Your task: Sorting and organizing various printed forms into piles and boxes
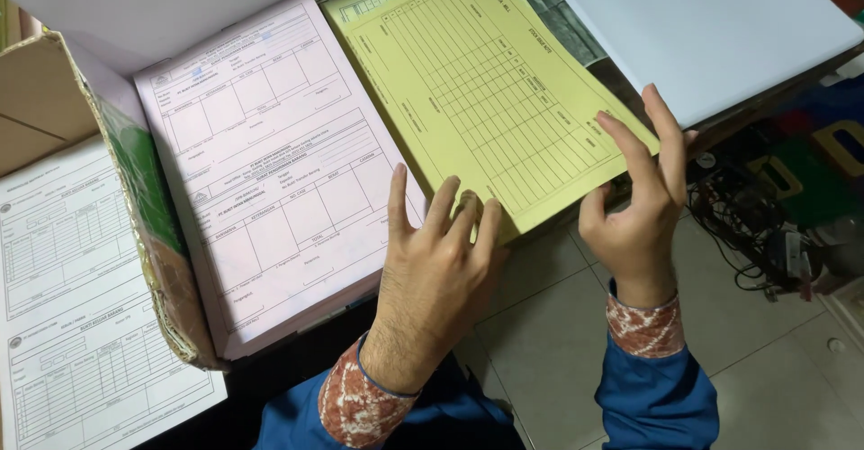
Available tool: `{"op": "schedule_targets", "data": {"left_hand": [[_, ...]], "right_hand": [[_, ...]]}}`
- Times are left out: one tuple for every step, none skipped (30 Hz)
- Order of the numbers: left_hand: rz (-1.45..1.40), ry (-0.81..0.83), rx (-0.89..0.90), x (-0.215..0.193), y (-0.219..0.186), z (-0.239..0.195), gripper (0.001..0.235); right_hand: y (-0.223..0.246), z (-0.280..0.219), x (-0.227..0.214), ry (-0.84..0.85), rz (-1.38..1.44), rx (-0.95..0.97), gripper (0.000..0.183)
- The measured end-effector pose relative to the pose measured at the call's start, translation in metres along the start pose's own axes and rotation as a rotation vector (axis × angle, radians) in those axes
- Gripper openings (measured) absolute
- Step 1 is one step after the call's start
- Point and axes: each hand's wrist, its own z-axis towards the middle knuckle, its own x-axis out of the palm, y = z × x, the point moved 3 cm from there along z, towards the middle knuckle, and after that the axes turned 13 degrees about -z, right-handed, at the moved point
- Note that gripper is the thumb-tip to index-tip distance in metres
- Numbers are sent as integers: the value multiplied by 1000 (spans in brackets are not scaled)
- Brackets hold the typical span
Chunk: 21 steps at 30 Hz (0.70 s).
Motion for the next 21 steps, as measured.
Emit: {"op": "schedule_targets", "data": {"left_hand": [[29, -46, -6, 1, 2, 1, 11], [31, -49, -8, 2, 4, 0, 11], [53, -20, -26, 5, 6, -1, 12], [74, 8, -44, 8, 9, -2, 12], [74, 8, -48, 5, 10, -1, 12], [69, 22, -59, 3, 11, 0, 8], [64, 34, -69, 2, 12, 2, 8], [64, 32, -72, 2, 12, 2, 8], [55, 69, -81, 2, 13, 2, 27], [46, 106, -89, 3, 15, 2, 51], [47, 105, -92, 3, 15, 3, 51], [58, 44, -83, 2, 15, 4, 26], [69, -18, -72, 0, 16, 6, 13], [70, -21, -75, 2, 16, 4, 13], [76, -24, -74, 3, 17, 3, 11], [82, -27, -74, 5, 18, 2, 8], [84, -34, -80, 7, 18, -1, 8], [81, -27, -75, 10, 19, -4, 16], [83, -21, -79, 12, 20, -8, 31], [89, -29, -93, -6, 14, -7, 31], [-55, -120, -25, -29, 7, -9, 21]], "right_hand": [[-1, 0, -2, 8, 46, -21, 62], [-3, -2, -3, 8, 47, -25, 62], [-5, -4, -2, 41, 62, 4, 66], [-7, -6, -2, 75, 77, 33, 70], [-10, -9, 1, 78, 78, 31, 70], [-14, -11, 4, 101, 59, 61, 65], [-17, -14, 7, 123, 39, 90, 63], [-16, -14, 6, 124, 38, 87, 63], [-15, -14, 6, 106, 42, 94, 61], [-14, -13, 5, 89, 46, 101, 60], [-15, -13, 6, 90, 48, 98, 60], [-16, -13, 6, 78, 34, 79, 59], [-17, -13, 6, 65, 20, 60, 58], [-18, -14, 8, 65, 20, 57, 58], [-19, -14, 9, 51, 13, 68, 56], [-20, -15, 10, 38, 5, 80, 54], [-21, -15, 10, 38, 6, 71, 54], [-21, -16, 11, 33, -1, 60, 52], [-20, -16, 12, 33, -3, 42, 51], [-20, -15, 10, 36, 4, 27, 51], [-18, -14, 9, 12, 9, -27, 50]]}}
